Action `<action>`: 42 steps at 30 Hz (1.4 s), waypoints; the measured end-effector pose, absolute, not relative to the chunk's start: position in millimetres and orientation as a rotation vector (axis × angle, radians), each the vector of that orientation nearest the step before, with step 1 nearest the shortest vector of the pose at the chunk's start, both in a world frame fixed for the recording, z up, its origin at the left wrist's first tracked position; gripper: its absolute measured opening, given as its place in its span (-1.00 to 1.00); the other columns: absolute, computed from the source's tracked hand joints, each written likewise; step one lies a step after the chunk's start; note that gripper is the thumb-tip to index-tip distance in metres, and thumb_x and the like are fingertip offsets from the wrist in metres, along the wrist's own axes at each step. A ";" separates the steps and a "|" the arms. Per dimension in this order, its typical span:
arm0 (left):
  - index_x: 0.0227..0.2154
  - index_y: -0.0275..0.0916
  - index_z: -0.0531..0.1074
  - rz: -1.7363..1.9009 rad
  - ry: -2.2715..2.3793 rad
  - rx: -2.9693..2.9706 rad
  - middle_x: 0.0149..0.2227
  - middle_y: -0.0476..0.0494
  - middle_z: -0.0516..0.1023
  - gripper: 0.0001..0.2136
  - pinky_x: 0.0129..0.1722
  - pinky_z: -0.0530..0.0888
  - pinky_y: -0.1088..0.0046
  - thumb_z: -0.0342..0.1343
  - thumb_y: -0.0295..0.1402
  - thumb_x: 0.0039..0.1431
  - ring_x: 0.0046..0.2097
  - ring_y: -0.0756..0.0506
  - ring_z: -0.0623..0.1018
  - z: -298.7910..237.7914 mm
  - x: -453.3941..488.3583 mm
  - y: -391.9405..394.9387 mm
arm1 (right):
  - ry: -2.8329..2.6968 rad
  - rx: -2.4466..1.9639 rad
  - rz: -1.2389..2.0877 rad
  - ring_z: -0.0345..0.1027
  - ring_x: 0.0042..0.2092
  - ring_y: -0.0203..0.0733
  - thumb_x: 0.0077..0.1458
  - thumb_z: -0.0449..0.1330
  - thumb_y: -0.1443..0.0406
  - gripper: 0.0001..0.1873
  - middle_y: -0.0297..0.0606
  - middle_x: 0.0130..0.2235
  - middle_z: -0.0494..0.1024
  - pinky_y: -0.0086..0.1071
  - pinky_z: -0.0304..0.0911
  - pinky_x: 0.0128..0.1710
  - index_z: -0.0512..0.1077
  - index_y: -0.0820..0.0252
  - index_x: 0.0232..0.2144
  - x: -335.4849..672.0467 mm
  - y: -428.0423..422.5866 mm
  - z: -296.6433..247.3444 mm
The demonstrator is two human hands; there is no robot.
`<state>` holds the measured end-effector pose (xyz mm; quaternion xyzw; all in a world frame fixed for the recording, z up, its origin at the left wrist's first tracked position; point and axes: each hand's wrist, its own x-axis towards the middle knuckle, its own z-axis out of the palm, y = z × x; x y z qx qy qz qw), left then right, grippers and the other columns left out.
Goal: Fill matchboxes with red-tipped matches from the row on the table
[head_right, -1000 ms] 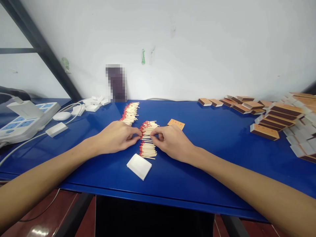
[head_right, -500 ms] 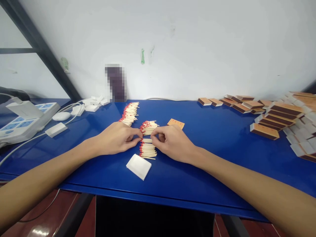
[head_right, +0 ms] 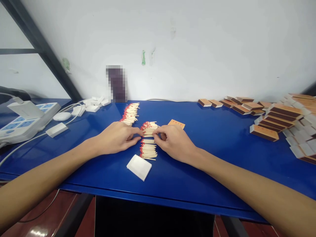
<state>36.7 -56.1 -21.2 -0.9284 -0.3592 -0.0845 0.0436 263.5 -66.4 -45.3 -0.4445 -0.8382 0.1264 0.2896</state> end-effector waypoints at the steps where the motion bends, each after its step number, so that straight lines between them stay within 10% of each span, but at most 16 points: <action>1: -0.18 -0.15 0.53 -0.252 -1.096 -2.839 -0.56 0.01 0.50 -0.81 -0.50 0.16 0.48 0.02 -0.35 0.25 -0.50 -0.03 0.45 -21.1 36.8 -56.2 | -2.240 -1.188 0.340 0.11 -0.57 -0.31 0.14 0.10 0.28 -0.77 -0.42 -0.65 0.28 -0.37 0.02 -0.52 0.55 0.19 -0.43 263.3 -66.4 -45.3; 42: -0.08 -0.16 0.47 -0.247 -1.128 -2.837 -0.57 0.02 0.45 -0.77 -0.51 0.14 0.48 0.00 -0.34 0.27 -0.52 -0.02 0.42 -22.1 36.6 -55.7 | -2.245 -1.195 0.393 0.11 -0.56 -0.32 0.11 0.10 0.34 -0.85 -0.45 -0.63 0.26 -0.41 0.05 -0.52 0.49 0.18 -0.38 264.4 -65.4 -45.9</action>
